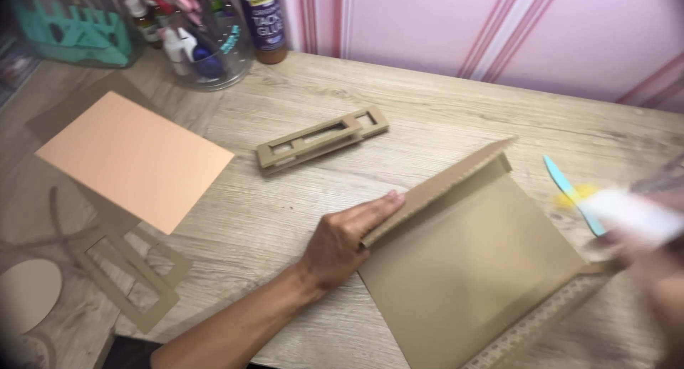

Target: Assembling a cardboard structure by folding precut pieces and applying glue.

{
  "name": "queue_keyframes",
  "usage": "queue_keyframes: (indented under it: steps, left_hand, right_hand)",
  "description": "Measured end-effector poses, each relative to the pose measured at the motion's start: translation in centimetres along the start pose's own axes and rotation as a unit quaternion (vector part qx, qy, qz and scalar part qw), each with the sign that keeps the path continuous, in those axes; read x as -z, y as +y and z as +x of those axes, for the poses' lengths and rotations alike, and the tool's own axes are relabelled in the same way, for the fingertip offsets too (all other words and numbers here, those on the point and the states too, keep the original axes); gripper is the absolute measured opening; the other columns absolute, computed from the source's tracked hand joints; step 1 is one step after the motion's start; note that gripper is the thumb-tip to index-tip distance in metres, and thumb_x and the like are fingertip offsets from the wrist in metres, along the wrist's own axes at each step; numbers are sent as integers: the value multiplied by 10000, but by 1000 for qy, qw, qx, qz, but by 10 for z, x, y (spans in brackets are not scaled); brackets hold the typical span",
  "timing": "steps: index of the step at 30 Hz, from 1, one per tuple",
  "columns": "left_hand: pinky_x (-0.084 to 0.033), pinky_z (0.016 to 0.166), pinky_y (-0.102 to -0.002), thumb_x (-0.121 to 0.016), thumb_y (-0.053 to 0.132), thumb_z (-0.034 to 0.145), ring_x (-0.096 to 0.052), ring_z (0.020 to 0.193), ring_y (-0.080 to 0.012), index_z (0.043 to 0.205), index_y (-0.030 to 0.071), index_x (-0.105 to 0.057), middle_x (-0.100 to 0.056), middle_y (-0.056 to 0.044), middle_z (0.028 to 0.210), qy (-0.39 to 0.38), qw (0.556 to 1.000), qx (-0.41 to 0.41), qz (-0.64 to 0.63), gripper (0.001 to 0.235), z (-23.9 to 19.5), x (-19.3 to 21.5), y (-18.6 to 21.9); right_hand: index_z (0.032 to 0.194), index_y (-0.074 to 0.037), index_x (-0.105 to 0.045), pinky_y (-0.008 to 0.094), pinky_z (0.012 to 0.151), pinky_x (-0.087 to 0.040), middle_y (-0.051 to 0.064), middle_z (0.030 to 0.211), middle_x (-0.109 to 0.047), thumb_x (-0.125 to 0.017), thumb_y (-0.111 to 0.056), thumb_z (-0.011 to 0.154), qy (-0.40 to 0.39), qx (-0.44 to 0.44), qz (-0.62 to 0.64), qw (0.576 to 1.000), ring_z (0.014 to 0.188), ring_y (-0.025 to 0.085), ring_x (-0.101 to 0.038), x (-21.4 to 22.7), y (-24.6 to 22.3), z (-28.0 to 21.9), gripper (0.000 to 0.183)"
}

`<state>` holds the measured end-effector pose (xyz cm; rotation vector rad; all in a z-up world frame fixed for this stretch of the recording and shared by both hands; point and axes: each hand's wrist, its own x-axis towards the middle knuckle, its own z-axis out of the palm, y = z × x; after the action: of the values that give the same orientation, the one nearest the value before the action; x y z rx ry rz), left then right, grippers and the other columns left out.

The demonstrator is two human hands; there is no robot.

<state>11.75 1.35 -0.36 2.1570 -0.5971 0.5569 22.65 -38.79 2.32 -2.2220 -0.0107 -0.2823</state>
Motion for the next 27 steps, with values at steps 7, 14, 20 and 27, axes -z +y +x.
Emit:
queue_keyframes:
  steps: [7,14,20,27]
  left_hand:
    - [-591,1054,-336,-479,-318,621,-698,1238,-338,1425,5,-536,-625,-251,1392,3,999,-33,20,869,-2,0,-1]
    - [-548,1107,-361,-784,-114,800,-660,1286,-316,1421,-13,-535,-614,-241,1406,5,999,-37,-5,676,2,3,2]
    - [-535,1125,-360,-586,-253,704,-642,1317,-309,1437,-4,-527,-609,-225,1429,3,1000,-31,-3,776,0,2,1]
    - [-522,1136,-360,-657,-182,793,-634,1324,-296,1427,-10,-537,-615,-209,1426,5,999,-35,-5,668,1,1,0]
  right_hand:
    - [949,-137,-799,397,848,-366,-53,734,-759,-873,-260,728,56,360,-126,922,710,175,-594,-85,-183,-157,264]
    - [912,-222,-774,315,878,-273,-142,726,-709,-815,-329,837,74,383,-156,908,758,182,-569,-103,-190,-156,136]
    - [935,-190,-780,331,844,-297,-114,660,-665,-856,-287,829,67,382,-155,908,715,178,-572,-101,-188,-152,163]
    - [919,-192,-779,345,831,-283,-115,657,-672,-844,-274,833,65,380,-155,909,711,171,-577,-101,-191,-152,136]
